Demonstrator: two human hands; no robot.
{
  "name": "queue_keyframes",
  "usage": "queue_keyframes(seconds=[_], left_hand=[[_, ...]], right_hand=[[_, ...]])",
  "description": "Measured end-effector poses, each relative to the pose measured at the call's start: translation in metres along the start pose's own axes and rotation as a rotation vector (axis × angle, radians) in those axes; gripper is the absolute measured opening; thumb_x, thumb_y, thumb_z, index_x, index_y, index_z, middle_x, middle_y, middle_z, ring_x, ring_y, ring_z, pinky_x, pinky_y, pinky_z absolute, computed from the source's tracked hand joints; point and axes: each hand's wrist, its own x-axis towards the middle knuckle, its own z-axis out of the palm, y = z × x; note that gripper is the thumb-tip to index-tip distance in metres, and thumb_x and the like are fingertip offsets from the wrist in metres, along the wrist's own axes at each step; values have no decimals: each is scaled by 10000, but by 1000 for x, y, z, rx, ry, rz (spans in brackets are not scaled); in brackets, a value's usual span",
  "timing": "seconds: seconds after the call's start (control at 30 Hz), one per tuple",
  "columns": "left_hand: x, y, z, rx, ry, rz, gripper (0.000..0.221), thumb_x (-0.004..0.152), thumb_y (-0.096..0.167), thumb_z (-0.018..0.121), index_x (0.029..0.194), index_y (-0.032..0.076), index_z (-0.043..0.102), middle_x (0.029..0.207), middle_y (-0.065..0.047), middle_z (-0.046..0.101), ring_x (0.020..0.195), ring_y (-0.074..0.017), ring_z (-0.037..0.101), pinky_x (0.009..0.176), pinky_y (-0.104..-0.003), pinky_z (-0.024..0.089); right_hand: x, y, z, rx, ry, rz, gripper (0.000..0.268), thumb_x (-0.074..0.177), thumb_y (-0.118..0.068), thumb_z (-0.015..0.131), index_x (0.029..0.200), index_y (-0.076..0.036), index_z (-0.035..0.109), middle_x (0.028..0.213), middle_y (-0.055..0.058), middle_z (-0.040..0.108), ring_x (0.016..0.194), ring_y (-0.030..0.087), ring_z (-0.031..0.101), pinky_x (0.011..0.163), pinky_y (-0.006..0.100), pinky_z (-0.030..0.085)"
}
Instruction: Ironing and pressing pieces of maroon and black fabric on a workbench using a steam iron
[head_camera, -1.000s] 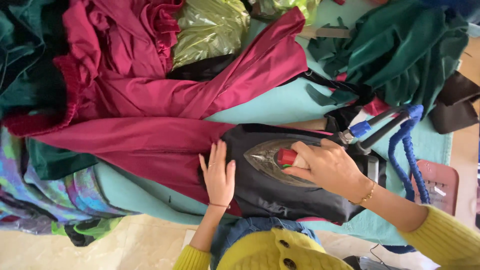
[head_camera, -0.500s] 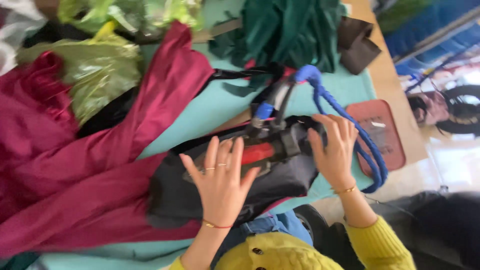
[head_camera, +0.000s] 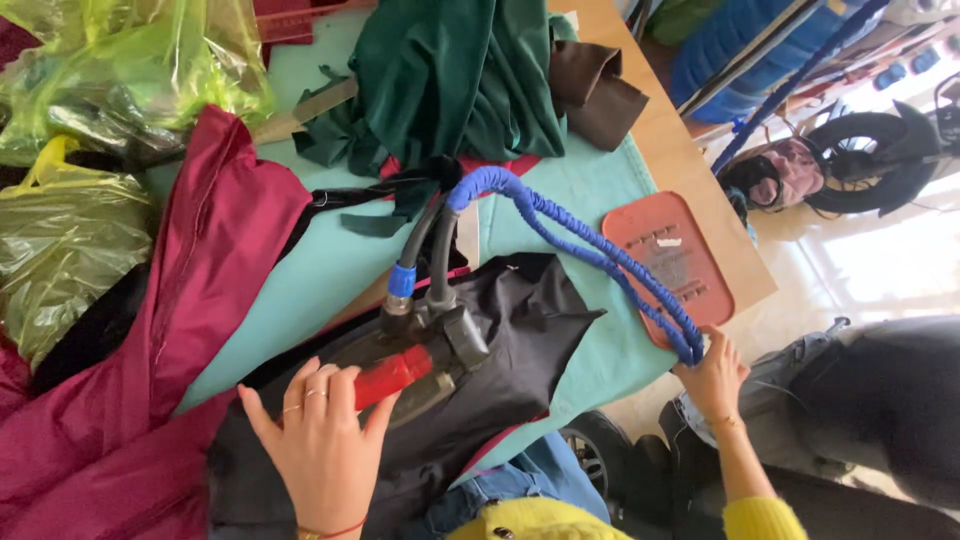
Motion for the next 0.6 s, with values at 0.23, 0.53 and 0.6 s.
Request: queue_keyframes(seconds=[0.23,0.53,0.6], left_hand=[[-1,4,-1,52,-69,-59,482,704,608,805,968,233,657,1064,47,704,1121,-184,684,1179,-721,327],[11,10,-10,-8,-197,-98,519,589,555,845,945,253,617,967,63,642,1183,-197,615,1089,-824,271],[13,8,-10,-11,-168,-99,499,619,545,843,938,231,621,960,46,640,1165,-208,624,1074,-831,283]], right_hand=[[-1,10,44,276,314,67,770,595,-38,607,1340,-83,418,1052,121,758,1030,429,674,941,503,347],[156,199,15,164,399,705,727,1061,-303,777,1544,-40,303,1547,322,127,1440,529,334,1207,498,285],[195,150,-32,138,420,588,712,1039,-299,782,1521,-49,321,1521,308,155,1411,517,351,1178,493,298]])
